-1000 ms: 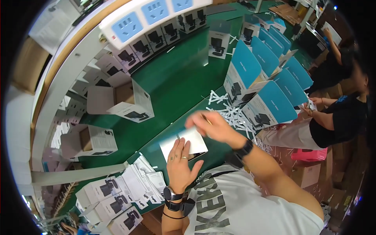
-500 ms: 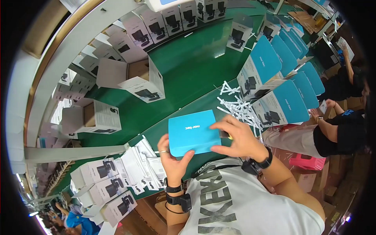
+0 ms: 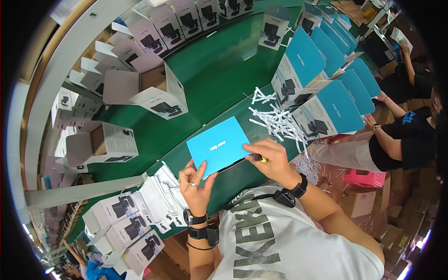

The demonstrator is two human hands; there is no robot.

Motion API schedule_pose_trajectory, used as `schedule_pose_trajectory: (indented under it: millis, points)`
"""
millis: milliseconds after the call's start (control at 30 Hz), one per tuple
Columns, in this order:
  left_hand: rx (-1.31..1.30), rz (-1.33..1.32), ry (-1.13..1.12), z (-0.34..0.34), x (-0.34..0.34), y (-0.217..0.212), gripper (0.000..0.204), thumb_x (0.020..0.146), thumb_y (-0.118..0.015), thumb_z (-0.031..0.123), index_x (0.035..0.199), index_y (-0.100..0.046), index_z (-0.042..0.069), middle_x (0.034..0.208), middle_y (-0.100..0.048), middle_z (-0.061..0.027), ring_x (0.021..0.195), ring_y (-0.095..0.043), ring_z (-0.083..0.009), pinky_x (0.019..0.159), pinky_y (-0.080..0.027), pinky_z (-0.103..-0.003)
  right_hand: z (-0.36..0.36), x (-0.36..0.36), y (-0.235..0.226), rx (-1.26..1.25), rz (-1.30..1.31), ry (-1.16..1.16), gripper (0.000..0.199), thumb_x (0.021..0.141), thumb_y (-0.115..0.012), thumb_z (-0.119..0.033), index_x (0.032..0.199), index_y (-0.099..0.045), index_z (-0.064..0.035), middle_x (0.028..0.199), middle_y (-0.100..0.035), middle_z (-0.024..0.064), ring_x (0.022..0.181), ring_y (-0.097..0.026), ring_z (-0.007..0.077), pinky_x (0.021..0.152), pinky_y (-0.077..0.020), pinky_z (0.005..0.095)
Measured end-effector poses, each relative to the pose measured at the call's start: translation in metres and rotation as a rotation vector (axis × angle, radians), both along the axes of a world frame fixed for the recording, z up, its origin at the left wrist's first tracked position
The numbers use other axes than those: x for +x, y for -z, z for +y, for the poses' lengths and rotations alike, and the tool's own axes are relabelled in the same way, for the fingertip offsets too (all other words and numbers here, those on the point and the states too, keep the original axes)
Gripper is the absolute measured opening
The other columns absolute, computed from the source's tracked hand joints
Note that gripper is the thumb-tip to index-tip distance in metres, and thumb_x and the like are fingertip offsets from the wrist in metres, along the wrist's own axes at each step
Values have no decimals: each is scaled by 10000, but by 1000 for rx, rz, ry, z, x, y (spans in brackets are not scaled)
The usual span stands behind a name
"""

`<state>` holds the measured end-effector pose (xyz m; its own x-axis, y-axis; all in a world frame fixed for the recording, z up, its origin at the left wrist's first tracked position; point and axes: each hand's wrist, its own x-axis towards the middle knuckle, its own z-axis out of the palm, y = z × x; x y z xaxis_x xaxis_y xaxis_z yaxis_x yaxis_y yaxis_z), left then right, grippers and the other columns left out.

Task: The person packs boxes by placing a manual and a white box into a larger white box, applying a sticker with a tool, and closing the lid. They then slide a blue sleeve over the white box and place the completed package onto the assembly line.

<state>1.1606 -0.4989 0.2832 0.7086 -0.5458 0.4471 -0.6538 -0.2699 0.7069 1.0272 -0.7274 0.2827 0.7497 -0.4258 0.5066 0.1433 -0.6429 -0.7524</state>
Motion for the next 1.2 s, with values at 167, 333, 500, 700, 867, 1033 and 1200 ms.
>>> schedule_pose_trajectory:
  millis: [167,333,500,700,867,1033,1200]
  points:
    - [-4,-20,65,7,6,9,550,708,-916,33,1235,-769,92,932,-507,-58,912,-607,-255,1078,-529,-514,5,-10,13,29,28,19,467,762,-876,-5,1206,-786,-120,1038,-686,75,742,-631,188,628,-518,292]
    - [45,-24,142,10,8,5,573,716,-915,54,1265,-754,94,999,-525,-88,968,-592,-298,1055,-521,-524,0,-17,24,-9,5,-10,488,755,-876,-71,1223,-773,-167,1093,-677,45,765,-667,153,605,-537,277]
    - [235,-181,156,-3,-4,14,519,781,-884,104,1281,-743,97,1121,-542,-151,1119,-570,-378,1032,-498,-537,-15,-20,31,-248,-31,88,485,763,-873,-142,1232,-756,-167,1189,-693,70,750,-669,178,610,-541,289]
    - [472,-599,245,-31,6,-59,596,935,-726,361,1442,-595,76,1365,-496,-239,1301,-473,-501,1104,-381,-613,-20,-7,35,-399,-142,-7,473,867,-760,-238,1331,-690,-180,1432,-647,25,781,-656,197,573,-537,338]
    - [688,-495,347,-68,8,-8,951,867,-756,469,1607,-346,33,1650,-264,-326,1512,-229,-577,1209,-218,-643,-2,-9,47,-470,-99,8,499,875,-662,-196,1374,-674,-192,1489,-614,-31,819,-692,172,677,-588,327]
    - [931,-507,319,-93,-25,-30,741,996,-593,414,1538,-417,-60,1623,-345,-306,1490,-322,-505,1249,-243,-579,10,-17,61,-170,-191,24,396,873,-722,-180,1269,-727,-181,1438,-648,-31,813,-721,176,663,-579,319]
    - [783,-558,408,-81,-3,-44,927,885,-711,484,1569,-370,-41,1601,-320,-351,1472,-304,-555,1212,-232,-623,-12,-16,68,-163,-156,-88,390,837,-769,-184,1226,-738,-198,1415,-660,-65,827,-730,166,658,-568,319]
